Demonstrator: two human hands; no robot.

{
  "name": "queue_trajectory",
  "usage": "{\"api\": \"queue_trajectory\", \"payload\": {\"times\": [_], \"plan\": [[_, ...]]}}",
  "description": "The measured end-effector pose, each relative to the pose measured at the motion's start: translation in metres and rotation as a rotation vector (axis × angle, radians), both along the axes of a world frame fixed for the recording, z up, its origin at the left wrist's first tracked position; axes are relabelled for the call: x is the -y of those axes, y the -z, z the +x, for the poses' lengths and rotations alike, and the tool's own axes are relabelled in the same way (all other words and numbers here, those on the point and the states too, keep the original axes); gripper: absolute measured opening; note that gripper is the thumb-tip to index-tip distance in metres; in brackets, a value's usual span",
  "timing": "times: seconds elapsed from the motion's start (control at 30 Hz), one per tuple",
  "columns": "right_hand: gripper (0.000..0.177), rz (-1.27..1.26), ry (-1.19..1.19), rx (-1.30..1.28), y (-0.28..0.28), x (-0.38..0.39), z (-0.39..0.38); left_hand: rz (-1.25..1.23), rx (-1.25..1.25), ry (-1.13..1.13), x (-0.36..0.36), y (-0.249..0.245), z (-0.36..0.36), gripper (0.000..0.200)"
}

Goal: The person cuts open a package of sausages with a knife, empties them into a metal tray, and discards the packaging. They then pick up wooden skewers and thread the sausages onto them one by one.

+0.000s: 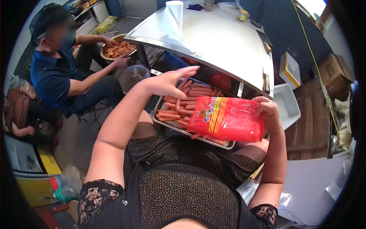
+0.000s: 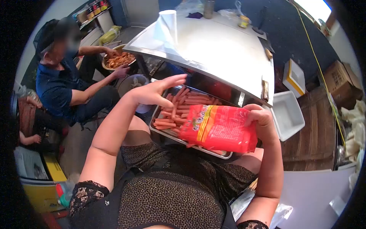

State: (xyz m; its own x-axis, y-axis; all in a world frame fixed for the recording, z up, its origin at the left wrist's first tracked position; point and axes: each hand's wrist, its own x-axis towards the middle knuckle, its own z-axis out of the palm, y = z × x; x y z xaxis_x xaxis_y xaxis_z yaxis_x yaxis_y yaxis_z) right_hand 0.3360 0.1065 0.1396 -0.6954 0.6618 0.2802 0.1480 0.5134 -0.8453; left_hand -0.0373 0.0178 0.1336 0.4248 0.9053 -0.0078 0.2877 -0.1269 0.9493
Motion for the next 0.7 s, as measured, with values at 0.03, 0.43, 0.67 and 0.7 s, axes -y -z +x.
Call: {"api": "queue_trajectory", "payload": {"times": [0.03,0.43,0.67,0.7], "plan": [[0.012,0.189,-0.049,0.122,-0.012,0.001,-0.008,0.074,-0.009,0.011,0.002,-0.013,0.020,0.112],[0.015,0.481,-0.435,0.158,-0.073,0.026,-0.077,0.108,-0.182,0.095,-0.003,0.033,0.081,0.060],[0.036,0.053,-0.026,-0.033,-0.054,-0.008,-0.055,-0.033,0.182,-0.099,-0.001,0.050,0.080,0.022],[0.041,-0.075,0.151,-0.210,-0.052,-0.013,-0.046,-0.109,0.214,-0.260,-0.002,0.050,0.076,0.021]]}}
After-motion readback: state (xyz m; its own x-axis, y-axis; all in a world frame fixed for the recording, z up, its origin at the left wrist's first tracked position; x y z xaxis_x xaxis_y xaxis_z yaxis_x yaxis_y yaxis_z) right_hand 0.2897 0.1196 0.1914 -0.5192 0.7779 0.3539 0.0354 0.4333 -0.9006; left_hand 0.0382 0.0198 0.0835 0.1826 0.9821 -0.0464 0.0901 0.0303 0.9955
